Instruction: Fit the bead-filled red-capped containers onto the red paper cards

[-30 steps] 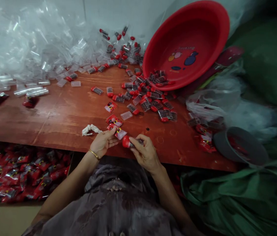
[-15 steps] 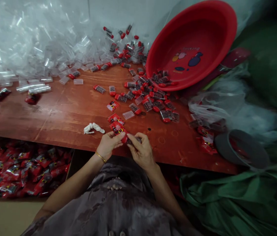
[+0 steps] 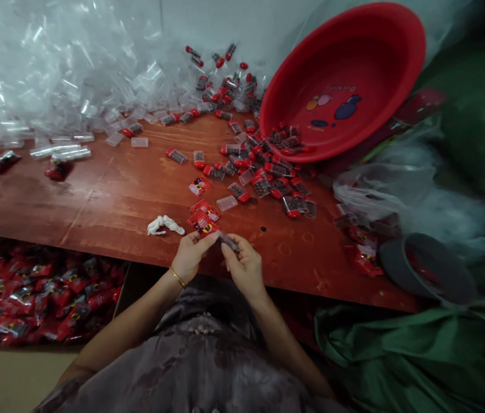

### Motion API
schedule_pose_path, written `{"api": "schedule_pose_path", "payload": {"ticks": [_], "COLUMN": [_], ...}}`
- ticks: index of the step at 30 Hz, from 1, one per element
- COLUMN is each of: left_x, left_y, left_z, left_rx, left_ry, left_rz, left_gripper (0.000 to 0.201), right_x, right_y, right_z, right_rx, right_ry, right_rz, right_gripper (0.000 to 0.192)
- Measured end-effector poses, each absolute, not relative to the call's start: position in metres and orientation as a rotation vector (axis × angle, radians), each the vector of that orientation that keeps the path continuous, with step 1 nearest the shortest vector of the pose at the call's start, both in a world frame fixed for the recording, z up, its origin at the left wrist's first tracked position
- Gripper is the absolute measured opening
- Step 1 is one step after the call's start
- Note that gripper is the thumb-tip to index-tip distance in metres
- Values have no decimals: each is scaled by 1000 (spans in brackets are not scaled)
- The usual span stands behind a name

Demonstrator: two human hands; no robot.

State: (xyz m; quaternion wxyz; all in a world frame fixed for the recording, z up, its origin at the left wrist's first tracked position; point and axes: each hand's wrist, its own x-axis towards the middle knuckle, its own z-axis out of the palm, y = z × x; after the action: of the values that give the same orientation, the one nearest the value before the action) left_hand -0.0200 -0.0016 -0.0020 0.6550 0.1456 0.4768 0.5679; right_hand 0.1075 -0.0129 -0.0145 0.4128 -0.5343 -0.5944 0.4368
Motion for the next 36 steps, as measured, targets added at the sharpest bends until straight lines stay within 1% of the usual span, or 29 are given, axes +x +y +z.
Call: {"api": "schedule_pose_path", "payload": {"ticks": [4, 9, 14, 17, 22, 25, 28, 30, 31, 33, 35, 36], "left_x": [-17, -15, -12, -11, -22, -28, -34, -46, -56, -88, -133, -157], "left_y": [0, 1, 5, 8, 3, -4, -9, -10, -11, -15, -25, -33], "left_z": [0, 2, 8, 10, 7, 0, -1, 4, 8, 15, 20, 21], "left_rx": [344, 332, 355, 371, 371, 332, 283, 261, 254, 227, 141, 127], "left_ry": [996, 1011, 951, 951, 953, 938, 952, 976, 994, 1048, 1207, 1270], "left_rz": [1313, 1325, 1356, 1317, 1224, 1247, 1245, 1239, 1246, 1308, 1494, 1602], "left_gripper": [37, 35, 35, 35, 35, 35, 34, 34, 34, 26, 15, 20], "right_x": [99, 90, 87, 85, 90, 90, 82, 79, 80, 89, 106, 116], "right_y": [-11, -9, -8, -5, 2, 3, 7, 19, 29, 59, 93, 109], "right_z": [-10, -5, -6, -5, -9, -18, -23, -20, -17, -12, -11, -14], "right_rx": [-1321, -1317, -1311, -1286, -1125, -1120, -1148, -1145, -1154, -1216, -1357, -1410], "right_ry": [-1462, -1404, -1436, -1331, -1258, -1343, -1483, -1649, -1743, -1917, -2044, -2122], "right_rz": [1048, 1089, 998, 1102, 1397, 1398, 1290, 1142, 1027, 736, 414, 299], "right_gripper": [27, 23, 25, 25, 26, 24, 20, 21, 21, 23, 29, 32]}}
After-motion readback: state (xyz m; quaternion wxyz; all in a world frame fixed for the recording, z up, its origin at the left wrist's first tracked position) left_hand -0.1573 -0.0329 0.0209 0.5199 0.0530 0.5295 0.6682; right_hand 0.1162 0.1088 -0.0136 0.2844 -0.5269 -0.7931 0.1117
